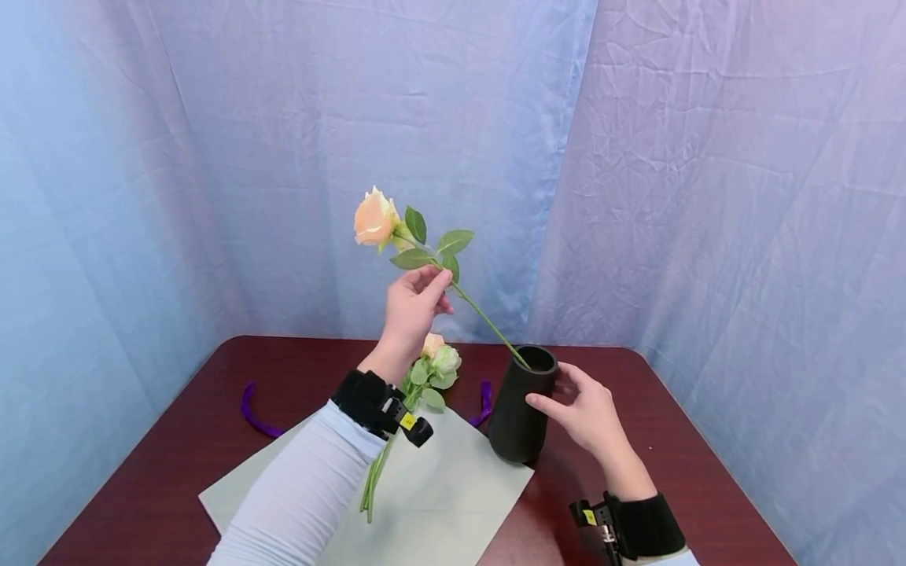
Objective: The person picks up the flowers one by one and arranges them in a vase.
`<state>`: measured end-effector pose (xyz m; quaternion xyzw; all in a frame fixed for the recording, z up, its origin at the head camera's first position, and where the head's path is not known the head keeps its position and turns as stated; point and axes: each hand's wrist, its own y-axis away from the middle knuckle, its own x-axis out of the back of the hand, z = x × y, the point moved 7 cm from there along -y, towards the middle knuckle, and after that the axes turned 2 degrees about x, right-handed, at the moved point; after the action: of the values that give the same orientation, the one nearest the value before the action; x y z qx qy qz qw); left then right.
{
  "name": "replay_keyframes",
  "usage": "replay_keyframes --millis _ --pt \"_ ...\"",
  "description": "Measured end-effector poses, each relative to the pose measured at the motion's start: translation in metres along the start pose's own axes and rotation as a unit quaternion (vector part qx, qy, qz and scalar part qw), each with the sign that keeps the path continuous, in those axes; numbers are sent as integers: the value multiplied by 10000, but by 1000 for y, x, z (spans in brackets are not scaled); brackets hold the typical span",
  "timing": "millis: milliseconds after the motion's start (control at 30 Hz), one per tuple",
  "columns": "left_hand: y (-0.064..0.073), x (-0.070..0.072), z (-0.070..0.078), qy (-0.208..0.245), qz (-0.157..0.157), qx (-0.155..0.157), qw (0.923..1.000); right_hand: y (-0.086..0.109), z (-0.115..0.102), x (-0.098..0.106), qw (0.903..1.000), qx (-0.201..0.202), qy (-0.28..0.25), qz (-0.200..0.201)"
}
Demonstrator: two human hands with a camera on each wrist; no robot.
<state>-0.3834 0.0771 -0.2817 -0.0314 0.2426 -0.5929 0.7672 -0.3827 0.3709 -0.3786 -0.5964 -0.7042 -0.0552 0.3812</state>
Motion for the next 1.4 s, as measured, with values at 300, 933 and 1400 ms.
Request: replay_keyframes --millis 300,933,1400 --pt "0 -7 -4 -257 -157 6 9995 0 -1 0 10000 -17 -13 -14" --pt "0 -27 -2 -677 -554 -72 9961 0 0 0 10000 -6 13 -20" --pt "4 -41 -16 -1405 -990 -108 9851 0 -1 0 10000 -35 13 -26"
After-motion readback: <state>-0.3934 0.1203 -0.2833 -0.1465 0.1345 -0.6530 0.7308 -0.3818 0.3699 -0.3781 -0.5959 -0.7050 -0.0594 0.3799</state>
